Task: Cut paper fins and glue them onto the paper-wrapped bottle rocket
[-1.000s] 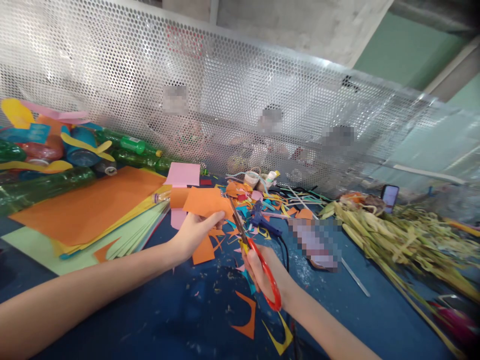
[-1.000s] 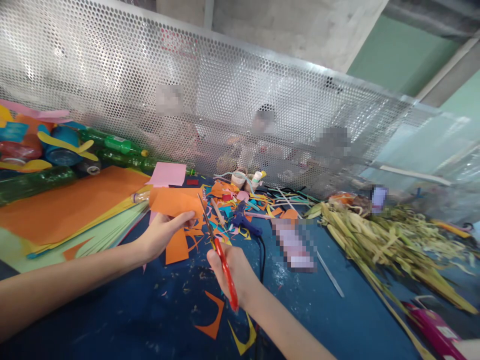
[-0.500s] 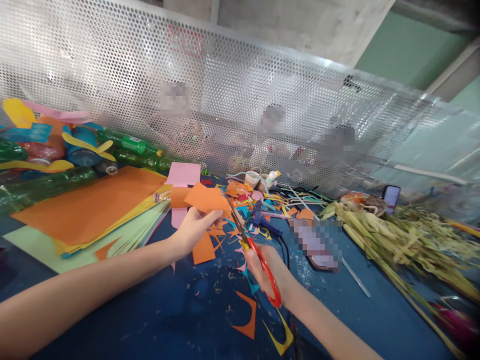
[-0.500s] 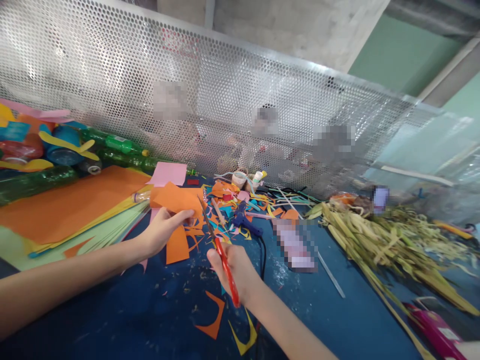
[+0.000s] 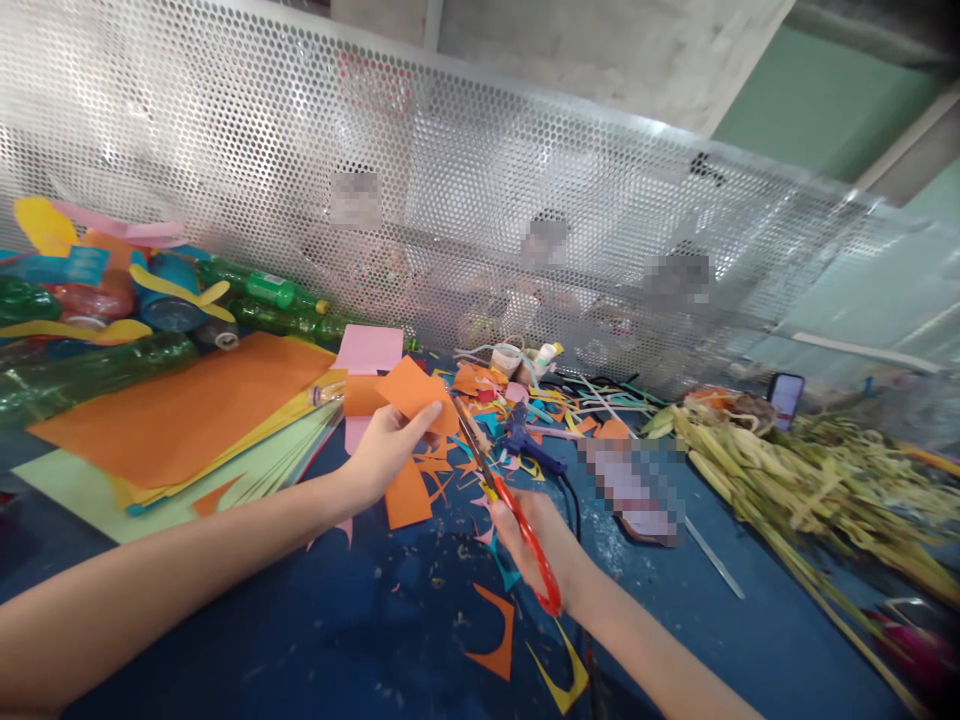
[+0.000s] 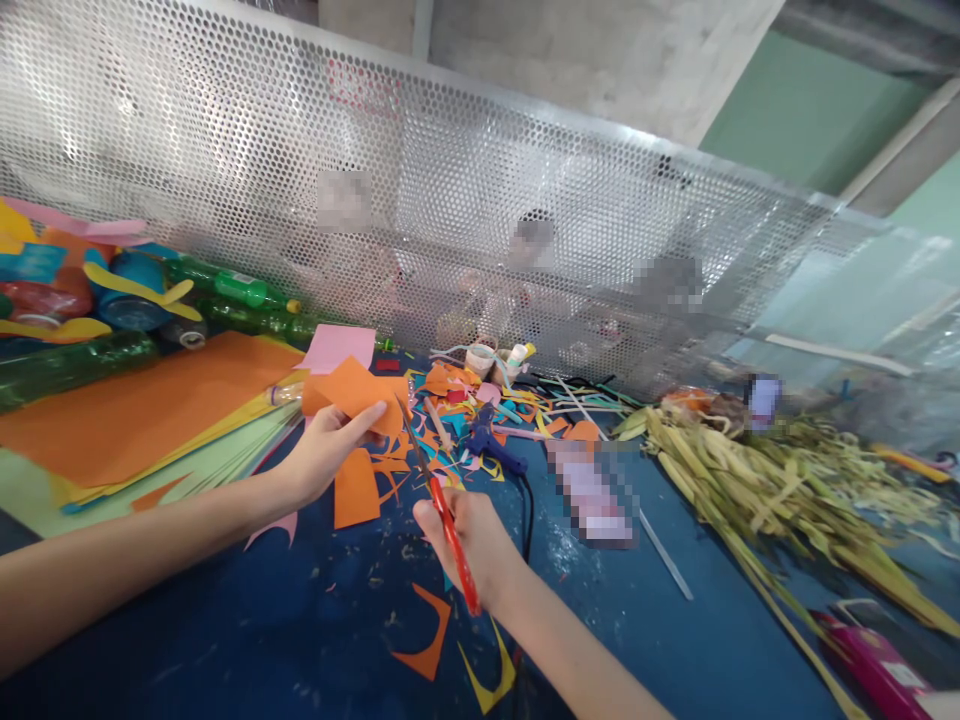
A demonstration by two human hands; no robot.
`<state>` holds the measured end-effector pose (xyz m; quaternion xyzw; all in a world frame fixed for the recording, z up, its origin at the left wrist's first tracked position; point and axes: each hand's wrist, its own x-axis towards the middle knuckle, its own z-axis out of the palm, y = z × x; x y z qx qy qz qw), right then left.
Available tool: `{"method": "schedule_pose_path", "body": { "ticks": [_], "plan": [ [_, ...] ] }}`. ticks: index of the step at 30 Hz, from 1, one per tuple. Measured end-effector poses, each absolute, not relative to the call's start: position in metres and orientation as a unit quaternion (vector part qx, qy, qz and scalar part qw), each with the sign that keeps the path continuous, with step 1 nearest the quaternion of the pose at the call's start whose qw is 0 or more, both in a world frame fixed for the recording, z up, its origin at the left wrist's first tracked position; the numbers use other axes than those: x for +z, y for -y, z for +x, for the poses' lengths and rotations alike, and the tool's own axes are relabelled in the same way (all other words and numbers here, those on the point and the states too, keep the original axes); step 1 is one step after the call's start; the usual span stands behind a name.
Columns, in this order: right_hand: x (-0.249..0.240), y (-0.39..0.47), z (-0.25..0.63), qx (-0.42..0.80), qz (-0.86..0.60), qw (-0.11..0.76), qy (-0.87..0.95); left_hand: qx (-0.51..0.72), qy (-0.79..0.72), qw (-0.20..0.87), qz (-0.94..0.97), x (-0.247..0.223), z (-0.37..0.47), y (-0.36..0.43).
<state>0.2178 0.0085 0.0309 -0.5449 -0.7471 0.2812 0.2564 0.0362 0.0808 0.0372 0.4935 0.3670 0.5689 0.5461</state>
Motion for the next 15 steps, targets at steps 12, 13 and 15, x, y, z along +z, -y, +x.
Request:
{"method": "schedule_pose_path", "body": {
  "ticks": [12,13,15],
  "plan": [
    [0.024,-0.0091,0.2238,0.295,-0.518,0.233,0.768,0.553,-0.383,0.528,0.519,0.0297,0.0335,-0.0895],
    [0.0235,-0.0089,0.2241,0.295,-0.509,0.237,0.773,0.55,-0.382,0.524,0.526,0.029,0.0336,-0.0899],
    [0.023,-0.009,0.2245,0.279,-0.492,0.249,0.786,0.544,-0.38,0.519,0.539,0.028,0.0339,-0.0898]
  ]
}}
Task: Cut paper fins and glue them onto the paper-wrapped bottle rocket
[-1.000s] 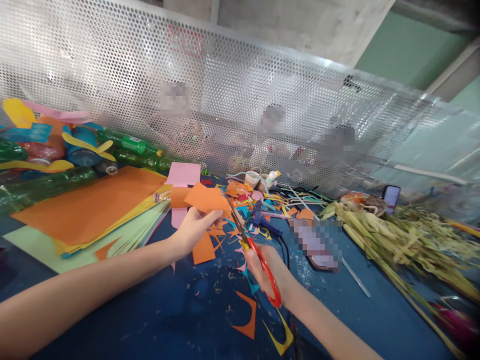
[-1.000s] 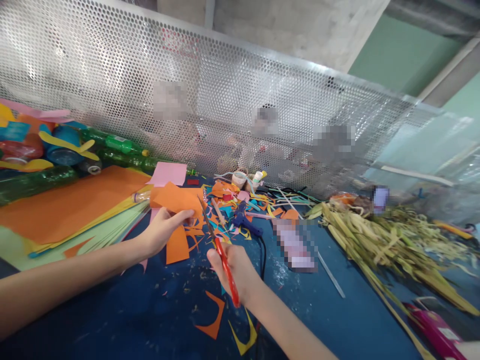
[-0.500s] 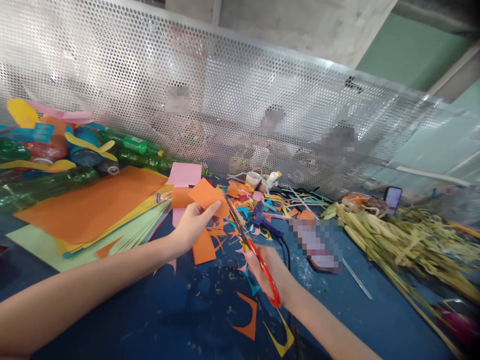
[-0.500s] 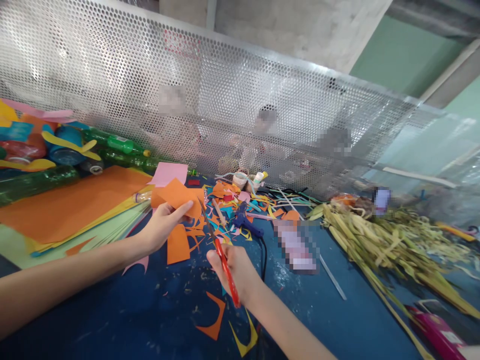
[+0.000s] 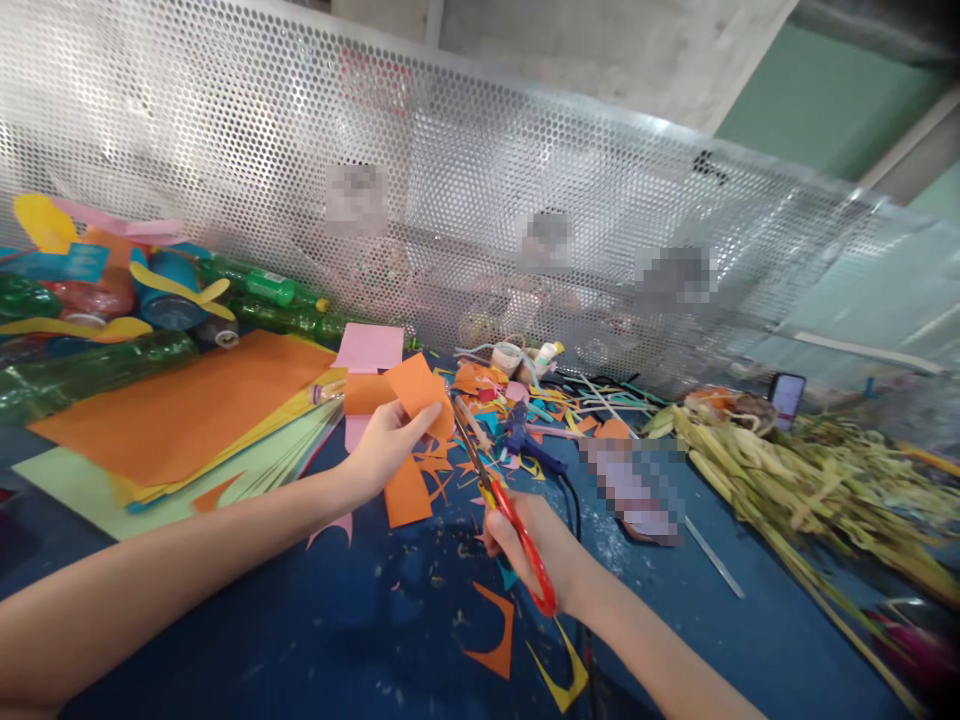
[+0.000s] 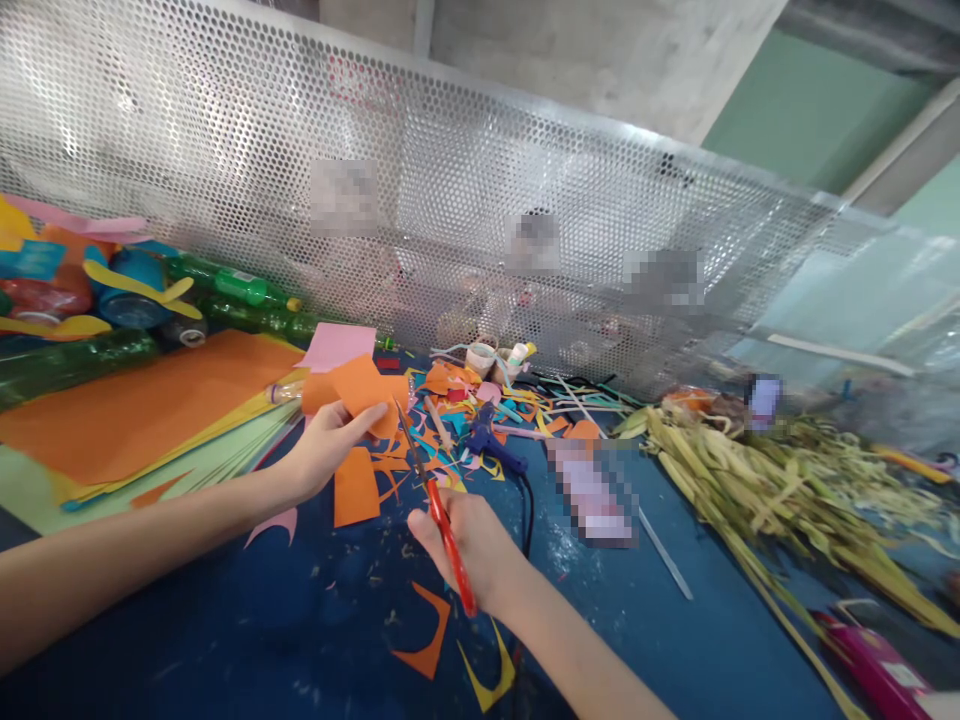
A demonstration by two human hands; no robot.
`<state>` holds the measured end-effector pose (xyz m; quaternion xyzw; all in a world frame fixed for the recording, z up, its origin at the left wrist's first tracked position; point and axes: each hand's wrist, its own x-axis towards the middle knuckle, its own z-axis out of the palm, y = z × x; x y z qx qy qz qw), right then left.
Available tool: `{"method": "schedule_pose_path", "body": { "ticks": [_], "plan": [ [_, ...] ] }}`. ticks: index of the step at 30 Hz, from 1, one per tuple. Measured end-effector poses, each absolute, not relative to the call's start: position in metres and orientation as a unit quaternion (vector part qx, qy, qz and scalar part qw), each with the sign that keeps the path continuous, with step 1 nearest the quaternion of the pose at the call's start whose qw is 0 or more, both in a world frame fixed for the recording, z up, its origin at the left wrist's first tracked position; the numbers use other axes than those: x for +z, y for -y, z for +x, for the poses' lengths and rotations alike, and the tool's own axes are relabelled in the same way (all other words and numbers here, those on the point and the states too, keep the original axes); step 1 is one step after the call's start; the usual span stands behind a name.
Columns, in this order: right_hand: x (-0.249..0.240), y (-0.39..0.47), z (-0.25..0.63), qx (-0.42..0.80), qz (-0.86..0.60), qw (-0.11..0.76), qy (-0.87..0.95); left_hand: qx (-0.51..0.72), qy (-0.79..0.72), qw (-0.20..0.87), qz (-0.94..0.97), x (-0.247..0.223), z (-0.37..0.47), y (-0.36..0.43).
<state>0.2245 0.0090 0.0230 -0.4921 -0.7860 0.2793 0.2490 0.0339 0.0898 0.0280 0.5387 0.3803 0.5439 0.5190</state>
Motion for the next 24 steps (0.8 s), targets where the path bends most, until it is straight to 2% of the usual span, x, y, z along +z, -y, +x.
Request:
{"method": "schedule_pose_path", "body": {
  "ticks": [18,24],
  "plan": [
    [0.018,-0.01,0.223,0.278,-0.47,0.271,0.792,0.496,-0.371,0.475,0.626,0.029,0.033,-0.084],
    [0.005,-0.011,0.223,0.311,-0.503,0.289,0.753,0.5,-0.362,0.494,0.612,0.031,0.034,-0.082]
  ]
}}
